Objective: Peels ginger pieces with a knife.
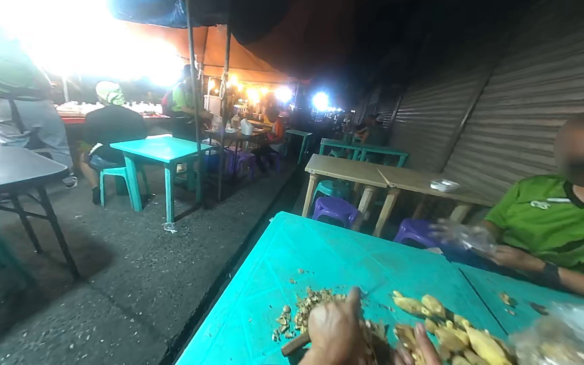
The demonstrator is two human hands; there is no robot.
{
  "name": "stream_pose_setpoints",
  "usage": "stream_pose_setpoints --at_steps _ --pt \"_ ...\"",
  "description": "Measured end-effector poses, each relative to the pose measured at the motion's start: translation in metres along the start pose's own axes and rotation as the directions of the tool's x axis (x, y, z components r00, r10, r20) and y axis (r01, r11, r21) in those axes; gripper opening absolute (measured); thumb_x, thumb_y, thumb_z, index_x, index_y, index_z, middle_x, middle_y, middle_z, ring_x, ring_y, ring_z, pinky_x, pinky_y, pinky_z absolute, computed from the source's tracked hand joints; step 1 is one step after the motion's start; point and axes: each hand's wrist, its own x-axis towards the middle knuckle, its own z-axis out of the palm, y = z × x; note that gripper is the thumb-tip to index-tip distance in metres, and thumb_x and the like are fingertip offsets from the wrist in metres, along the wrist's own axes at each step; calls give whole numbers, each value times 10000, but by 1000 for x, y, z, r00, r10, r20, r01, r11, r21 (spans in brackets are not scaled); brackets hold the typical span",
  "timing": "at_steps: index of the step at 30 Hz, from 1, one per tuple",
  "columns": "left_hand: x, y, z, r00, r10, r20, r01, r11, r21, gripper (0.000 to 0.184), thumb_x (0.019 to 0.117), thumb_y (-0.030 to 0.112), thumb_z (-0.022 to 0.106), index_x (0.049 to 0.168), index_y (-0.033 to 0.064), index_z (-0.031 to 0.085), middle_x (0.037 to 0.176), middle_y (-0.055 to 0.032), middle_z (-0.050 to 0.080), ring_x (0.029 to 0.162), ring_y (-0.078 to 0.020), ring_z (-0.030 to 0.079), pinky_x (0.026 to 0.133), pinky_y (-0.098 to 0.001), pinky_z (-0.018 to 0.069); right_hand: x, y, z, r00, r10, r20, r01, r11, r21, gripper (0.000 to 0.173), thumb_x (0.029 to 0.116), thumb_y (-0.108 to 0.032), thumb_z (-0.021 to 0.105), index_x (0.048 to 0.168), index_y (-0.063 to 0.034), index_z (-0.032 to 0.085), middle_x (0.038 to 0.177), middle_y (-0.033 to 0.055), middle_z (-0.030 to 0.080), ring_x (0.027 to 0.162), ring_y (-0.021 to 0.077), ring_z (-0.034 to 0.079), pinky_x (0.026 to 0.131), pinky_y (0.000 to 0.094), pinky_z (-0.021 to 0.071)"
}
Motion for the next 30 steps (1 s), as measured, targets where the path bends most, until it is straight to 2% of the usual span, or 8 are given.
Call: stream_pose_setpoints --at_steps 3,6,10,14,17,21,25,30 --pt "-1 4 -1 999 -35 4 35 999 -5 488 1123 322 345 1609 301 300 1027 -168 737 997 -404 723 820 -591 573 -10 -14 9 989 145 -5 -144 987 77 590 1082 -582 150 1051 -141 541 662 -11 565 498 106 535 473 273 494" --pt "-8 14 2 1000 26 10 -26 1000 14 491 1129 341 323 1614 266 310 1028 -161 737 1005 -387 723 844 -570 570 -10 -19 14 978 202 -48 -197 977 82 719 1066 -611 99 1160 -79 573 725 40 576 524 141 531 465 297 470" --pt "-13 19 8 993 114 36 -116 991 64 492 1127 326 332 1609 226 335 1024 -169 740 1017 -391 721 858 -568 566 -9 -22 17 985 172 -32 -169 982 86 652 1094 -553 146 1127 -62 573 722 53 589 515 135 538 458 282 477" --pt "-15 17 14 977 192 92 -197 979 50 624 1077 283 470 1653 203 244 1058 -200 733 1016 -428 712 861 -602 561 -16 -18 22 996 88 32 -89 995 49 520 1123 -390 215 962 -70 591 687 42 615 539 110 582 485 252 502" --pt "-16 17 10 968 212 135 -218 975 34 685 1066 282 503 1666 220 179 1038 -205 731 1000 -438 711 855 -618 558 -12 -7 20 997 -17 80 17 1000 0 344 1100 -236 339 1015 -44 611 715 39 636 582 96 612 531 246 526" --pt "-18 19 8 979 180 97 -188 979 76 541 1096 305 423 1624 262 313 989 -187 740 969 -421 725 816 -605 567 -9 0 20 987 -125 100 136 985 -102 288 1099 -181 371 1018 -48 614 719 -1 636 553 40 574 504 190 485" --pt "-19 15 11 978 211 -6 -209 974 88 425 1081 214 432 1497 238 516 943 -193 740 932 -425 732 753 -603 566 -6 5 17 988 -148 40 152 977 -148 290 1090 -159 447 904 -56 644 667 -7 618 539 50 562 514 214 487" --pt "-17 14 7 982 189 -3 -189 980 62 354 1073 154 434 1394 192 580 969 -197 739 957 -425 729 755 -606 563 -4 7 14 977 -212 -6 205 948 -244 244 1044 -121 561 830 -60 663 630 -48 596 501 7 508 489 188 447"
